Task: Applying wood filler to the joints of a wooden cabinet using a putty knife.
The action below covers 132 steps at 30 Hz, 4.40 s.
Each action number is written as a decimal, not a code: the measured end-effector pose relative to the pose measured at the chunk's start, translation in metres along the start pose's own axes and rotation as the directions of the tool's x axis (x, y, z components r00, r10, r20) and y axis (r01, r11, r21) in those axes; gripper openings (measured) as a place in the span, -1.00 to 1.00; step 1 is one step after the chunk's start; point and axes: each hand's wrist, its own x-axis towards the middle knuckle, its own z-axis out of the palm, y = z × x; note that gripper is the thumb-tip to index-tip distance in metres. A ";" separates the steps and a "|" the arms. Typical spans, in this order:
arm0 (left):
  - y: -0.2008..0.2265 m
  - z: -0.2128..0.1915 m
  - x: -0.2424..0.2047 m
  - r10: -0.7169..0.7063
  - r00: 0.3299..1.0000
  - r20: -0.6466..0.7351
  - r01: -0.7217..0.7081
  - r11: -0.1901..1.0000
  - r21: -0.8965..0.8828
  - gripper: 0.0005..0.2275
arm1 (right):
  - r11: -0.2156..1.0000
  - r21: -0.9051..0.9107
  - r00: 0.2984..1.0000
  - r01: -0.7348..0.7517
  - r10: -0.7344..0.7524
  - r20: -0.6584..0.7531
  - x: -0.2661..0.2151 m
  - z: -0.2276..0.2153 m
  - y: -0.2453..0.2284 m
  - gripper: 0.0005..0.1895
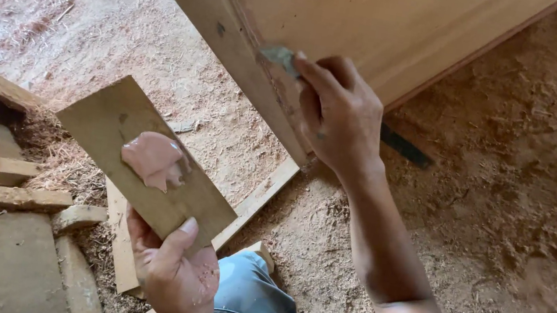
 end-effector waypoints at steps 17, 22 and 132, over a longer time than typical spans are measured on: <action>-0.005 0.017 -0.014 -0.039 0.999 0.034 0.040 0.999 -0.026 -0.37 | 0.961 -0.042 0.929 -0.275 0.276 0.245 -0.113 0.058 0.068 -0.76; -0.004 0.023 -0.018 -0.047 0.993 0.108 0.060 0.990 -0.124 -0.36 | 0.912 -0.015 0.855 -0.411 0.391 0.342 -0.120 0.047 0.068 -0.75; -0.007 0.020 -0.010 -0.048 0.998 -0.039 0.050 0.998 0.033 -0.39 | 0.835 0.246 0.804 -0.492 0.328 0.497 -0.095 0.046 0.086 -0.67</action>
